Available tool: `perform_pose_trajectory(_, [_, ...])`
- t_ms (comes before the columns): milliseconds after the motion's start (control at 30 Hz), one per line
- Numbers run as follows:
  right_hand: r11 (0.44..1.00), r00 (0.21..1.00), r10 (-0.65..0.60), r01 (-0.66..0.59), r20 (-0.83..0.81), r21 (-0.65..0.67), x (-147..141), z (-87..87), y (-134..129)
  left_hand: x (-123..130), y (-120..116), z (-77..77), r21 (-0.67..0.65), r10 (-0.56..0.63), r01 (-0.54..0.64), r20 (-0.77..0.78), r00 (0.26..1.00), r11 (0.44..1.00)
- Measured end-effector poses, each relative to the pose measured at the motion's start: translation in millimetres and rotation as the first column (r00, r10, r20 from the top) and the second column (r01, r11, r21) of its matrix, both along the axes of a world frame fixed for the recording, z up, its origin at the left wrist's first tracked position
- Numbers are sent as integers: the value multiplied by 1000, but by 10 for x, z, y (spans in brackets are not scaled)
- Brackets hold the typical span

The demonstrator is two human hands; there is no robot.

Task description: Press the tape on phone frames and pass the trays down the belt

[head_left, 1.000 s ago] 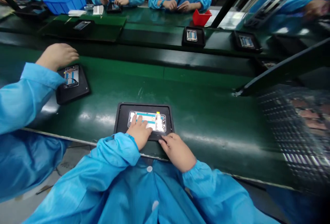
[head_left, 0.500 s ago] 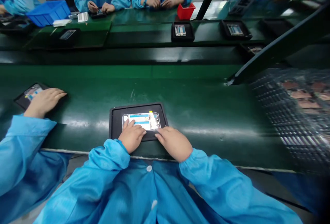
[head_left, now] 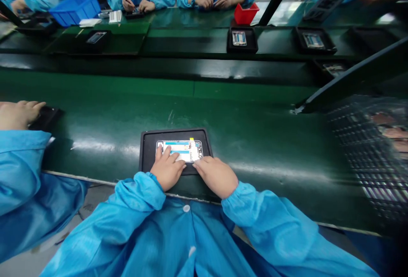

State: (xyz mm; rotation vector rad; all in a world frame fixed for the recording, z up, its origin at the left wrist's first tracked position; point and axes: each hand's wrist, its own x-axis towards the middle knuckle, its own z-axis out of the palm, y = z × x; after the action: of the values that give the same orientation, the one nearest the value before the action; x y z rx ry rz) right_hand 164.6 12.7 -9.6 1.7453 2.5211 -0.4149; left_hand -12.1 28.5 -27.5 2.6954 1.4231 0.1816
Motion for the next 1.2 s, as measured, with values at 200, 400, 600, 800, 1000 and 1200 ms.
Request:
perform_pose_trajectory(200, [1000,998,22,-22,-58,-6,37,-15,36,164,-80,-49,72,-18,15,37,999,997])
perform_pose_trajectory(400, [1000,993,4,-6,-114,-13,33,-39,68,176,-19,-118,113,7,-26,168,986,993])
perform_pose_trajectory(600, [967,888,-253,222,-385,-123,101,-22,141,168,10,-122,203,-28,-3,152,988,979])
perform_pose_trajectory(800, [628,213,-713,616,-668,-475,117,-48,186,200,21,-92,159,-19,17,12,1000,987])
perform_pose_trajectory(1000, [648,100,-485,709,-869,-280,-60,-239,129,214,46,-54,107,-17,18,-13,1000,994])
perform_pose_trajectory(1200, [713,215,-370,690,-904,-128,-134,-410,98,211,45,-37,97,-19,22,-29,999,995])
